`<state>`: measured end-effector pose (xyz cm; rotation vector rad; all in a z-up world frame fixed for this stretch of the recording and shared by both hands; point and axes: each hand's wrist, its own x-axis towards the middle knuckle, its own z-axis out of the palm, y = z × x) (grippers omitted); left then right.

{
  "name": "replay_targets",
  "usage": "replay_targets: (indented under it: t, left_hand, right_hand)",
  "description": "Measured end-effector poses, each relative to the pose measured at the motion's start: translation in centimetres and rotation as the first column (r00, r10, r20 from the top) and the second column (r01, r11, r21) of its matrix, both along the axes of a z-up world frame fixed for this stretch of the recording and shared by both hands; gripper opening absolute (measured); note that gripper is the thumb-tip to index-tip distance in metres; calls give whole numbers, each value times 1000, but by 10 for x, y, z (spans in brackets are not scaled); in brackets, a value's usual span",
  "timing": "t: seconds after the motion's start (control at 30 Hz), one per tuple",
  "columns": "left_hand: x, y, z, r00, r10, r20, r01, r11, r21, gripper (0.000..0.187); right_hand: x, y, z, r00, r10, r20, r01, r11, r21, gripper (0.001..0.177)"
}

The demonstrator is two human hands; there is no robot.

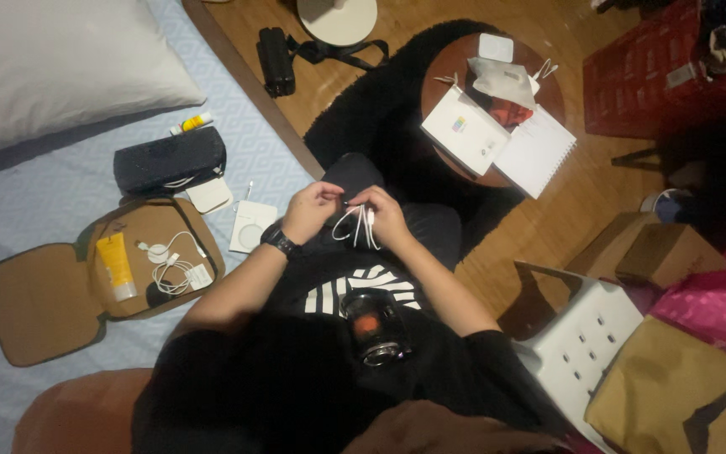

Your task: The person unpacks a small white box containing a charging cable and adapter, then proceeds to untangle and coil the cable. They use scissors to cut a zip tie securing the cable and place the organized items into a brown pouch on the bed.

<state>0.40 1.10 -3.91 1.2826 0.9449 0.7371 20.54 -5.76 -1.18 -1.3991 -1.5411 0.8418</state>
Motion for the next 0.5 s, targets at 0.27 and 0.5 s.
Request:
replay_targets:
  t: [0.27,0.5]
  left_hand:
    - [-38,29,-25,964,199,-179,-164,968,192,23]
    - [-57,40,-19,980,155,-128,-156,988,-4,23]
  right_hand:
    - [2,-4,38,962,48,268,-56,998,23,35]
    - [47,-13,2,849,-125,514,289,924,-253,43]
